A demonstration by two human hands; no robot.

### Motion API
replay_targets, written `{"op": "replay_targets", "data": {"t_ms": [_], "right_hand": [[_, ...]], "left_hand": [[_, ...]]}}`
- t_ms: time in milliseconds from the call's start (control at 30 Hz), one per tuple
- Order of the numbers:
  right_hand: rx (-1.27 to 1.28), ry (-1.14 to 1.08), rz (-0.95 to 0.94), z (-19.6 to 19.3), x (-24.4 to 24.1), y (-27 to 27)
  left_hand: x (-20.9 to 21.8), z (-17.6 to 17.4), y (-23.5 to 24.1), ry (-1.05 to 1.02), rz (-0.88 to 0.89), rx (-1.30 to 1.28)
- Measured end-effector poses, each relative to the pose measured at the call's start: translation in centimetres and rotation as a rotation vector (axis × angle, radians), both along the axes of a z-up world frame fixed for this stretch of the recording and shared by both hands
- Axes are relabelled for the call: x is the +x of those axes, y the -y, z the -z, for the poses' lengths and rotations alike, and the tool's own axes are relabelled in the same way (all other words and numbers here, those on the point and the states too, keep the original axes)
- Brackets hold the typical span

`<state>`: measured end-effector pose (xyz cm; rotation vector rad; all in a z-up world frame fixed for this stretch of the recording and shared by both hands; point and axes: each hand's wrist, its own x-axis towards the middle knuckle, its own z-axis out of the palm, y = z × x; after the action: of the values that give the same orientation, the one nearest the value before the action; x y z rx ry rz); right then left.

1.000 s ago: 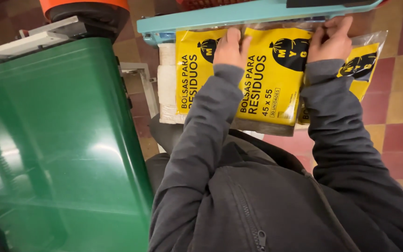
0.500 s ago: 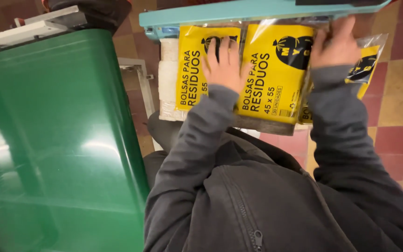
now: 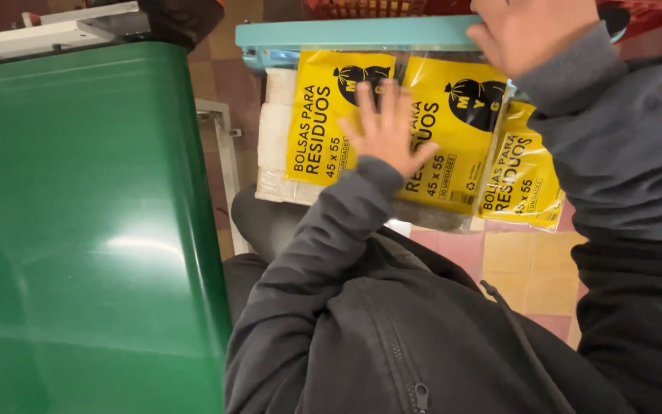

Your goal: Folding black plastic garbage bags and inserting them into yellow retail plastic packaging sleeves.

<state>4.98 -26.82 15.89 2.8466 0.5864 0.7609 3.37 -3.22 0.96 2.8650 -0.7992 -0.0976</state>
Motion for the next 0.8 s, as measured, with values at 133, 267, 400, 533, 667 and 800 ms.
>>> {"op": "replay_targets", "data": {"t_ms": [133, 267, 400, 533, 667, 800], "right_hand": [[0.067, -0.244, 0.057, 4.9, 1.5, 1.5], [0.219, -0.233, -0.035, 5.5, 2.7, 1.7], [0.274, -0.394, 0.018, 7.7, 2.5, 1.8], [0.257, -0.328, -0.004, 12.8, 1.7, 3.9], [0.332, -0.387, -0.033, 14.3, 1.9, 3.8], [0.358, -0.363, -0.051, 12.9, 1.9, 3.0]], "left_hand": [[-0.8, -1.3, 3.9, -0.060, 0.242, -0.054], [0.2, 1.4, 5.1, -0.117, 0.210, -0.051], [0.0, 3.0, 5.0, -0.006, 0.183, -0.122], [0.1, 3.9, 5.1, 0.000, 0.174, -0.144], [0.4, 3.4, 4.7, -0.046, 0.165, -0.163], [1.7, 4.3, 2.8, -0.066, 0.154, -0.140]]}}
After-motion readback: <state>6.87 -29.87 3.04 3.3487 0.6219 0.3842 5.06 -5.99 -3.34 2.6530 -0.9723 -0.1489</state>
